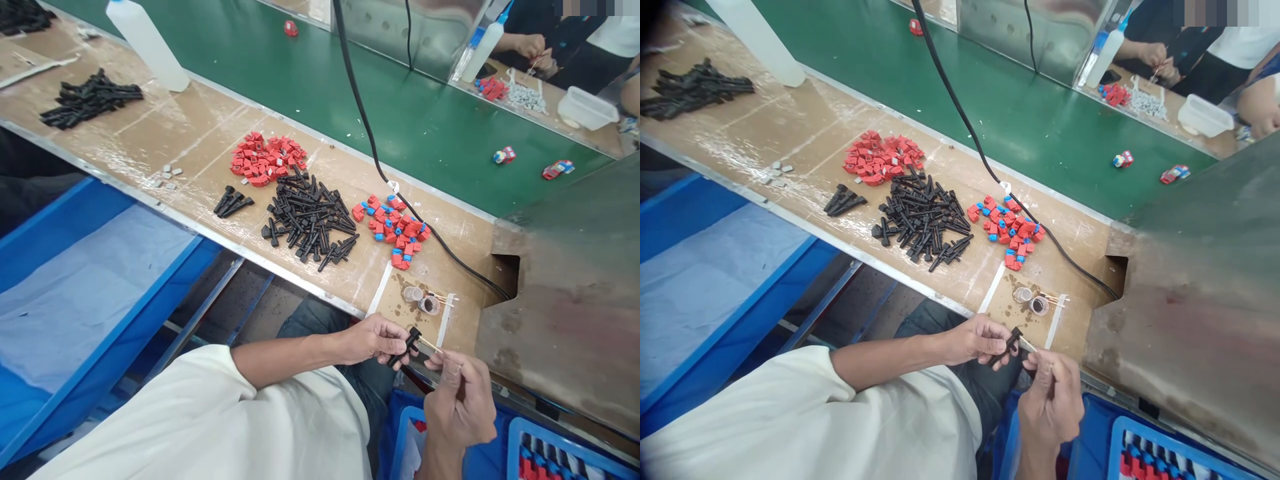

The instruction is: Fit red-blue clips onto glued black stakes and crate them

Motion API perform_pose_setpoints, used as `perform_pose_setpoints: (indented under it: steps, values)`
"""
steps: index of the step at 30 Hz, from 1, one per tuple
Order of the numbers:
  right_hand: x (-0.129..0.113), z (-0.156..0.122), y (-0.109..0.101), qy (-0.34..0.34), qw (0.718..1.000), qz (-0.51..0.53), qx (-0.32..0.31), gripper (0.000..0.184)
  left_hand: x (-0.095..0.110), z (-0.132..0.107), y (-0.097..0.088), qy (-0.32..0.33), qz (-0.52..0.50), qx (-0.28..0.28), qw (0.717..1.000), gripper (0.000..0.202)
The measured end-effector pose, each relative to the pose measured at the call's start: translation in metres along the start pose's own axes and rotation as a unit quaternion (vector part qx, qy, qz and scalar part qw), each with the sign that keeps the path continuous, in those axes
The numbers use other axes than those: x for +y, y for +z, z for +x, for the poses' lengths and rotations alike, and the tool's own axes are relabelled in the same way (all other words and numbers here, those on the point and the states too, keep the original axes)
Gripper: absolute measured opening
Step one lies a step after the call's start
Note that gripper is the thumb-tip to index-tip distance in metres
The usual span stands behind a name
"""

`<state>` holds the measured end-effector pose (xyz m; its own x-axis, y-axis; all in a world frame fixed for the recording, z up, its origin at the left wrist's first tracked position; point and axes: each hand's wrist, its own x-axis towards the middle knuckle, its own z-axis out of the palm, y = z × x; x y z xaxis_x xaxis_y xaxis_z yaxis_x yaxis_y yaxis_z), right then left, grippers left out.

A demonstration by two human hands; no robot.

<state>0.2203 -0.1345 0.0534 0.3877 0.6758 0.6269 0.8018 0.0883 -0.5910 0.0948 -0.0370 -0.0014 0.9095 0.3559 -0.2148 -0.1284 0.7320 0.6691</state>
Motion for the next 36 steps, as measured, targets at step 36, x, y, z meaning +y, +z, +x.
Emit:
perform_pose_setpoints:
  steps: [36]
  values:
    - [-0.023,0.000,-0.008,0.054,0.988,0.126,0.076,0.010,0.014,-0.021,0.000,-0.085,-0.171,-0.071,0.979,0.045]
